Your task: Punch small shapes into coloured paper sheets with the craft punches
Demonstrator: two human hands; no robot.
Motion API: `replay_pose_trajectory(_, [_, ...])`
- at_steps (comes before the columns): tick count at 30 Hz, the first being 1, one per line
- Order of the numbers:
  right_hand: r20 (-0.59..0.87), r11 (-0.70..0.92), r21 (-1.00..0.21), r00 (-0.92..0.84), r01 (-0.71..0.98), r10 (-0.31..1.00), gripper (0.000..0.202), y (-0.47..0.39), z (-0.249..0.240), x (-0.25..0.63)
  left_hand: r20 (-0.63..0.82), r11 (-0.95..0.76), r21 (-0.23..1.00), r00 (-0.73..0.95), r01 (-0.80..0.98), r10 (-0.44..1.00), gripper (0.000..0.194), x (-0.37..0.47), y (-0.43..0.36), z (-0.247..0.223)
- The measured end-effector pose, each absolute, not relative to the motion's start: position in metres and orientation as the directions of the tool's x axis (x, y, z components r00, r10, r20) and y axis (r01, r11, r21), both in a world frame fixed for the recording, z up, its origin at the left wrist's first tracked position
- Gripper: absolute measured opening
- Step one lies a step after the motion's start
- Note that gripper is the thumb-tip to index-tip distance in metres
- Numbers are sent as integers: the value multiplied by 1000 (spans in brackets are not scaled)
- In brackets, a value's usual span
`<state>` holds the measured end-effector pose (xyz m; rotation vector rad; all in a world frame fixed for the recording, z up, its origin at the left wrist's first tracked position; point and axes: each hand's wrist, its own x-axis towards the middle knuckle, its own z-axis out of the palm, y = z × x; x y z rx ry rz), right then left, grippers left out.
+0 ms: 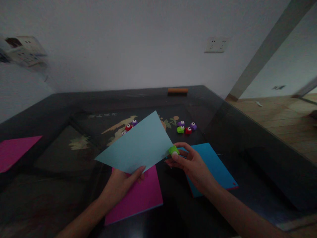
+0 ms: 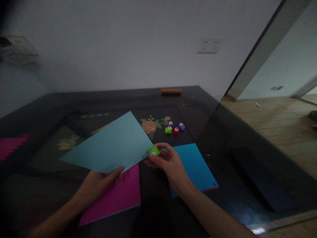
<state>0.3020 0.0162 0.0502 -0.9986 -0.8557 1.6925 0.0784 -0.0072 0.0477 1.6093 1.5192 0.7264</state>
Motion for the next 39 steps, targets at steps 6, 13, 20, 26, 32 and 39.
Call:
replay_pose_trajectory(6, [-231,-298,-876,-212,-378,950,39,16,50,302,-83,5,850,124,526,989,31,80,-8,50])
replay_pose_trajectory(13, [-244,-298,-876,-184,-379,952,40,16,52,301,-116,34,860,130,509,985,32,80,-9,51])
replay_pose_trajectory(20, [-231,-295,-877,-205,-379,951,36,15,53,302,-109,23,852,133,523,985,32,80,-9,51])
replay_pose_trajectory(26, [-228,-291,-876,-201,-384,953,35,15,53,301,-92,4,838,134,545,987,32,78,-10,48])
replay_pose_trajectory(32, [-218,-283,-882,-206,-376,954,35,15,53,302,-87,-5,842,146,539,985,31,79,-9,50])
replay_pose_trajectory(39, [-208,-272,-879,-200,-390,957,33,15,53,302,-92,3,838,136,545,986,32,79,-10,50])
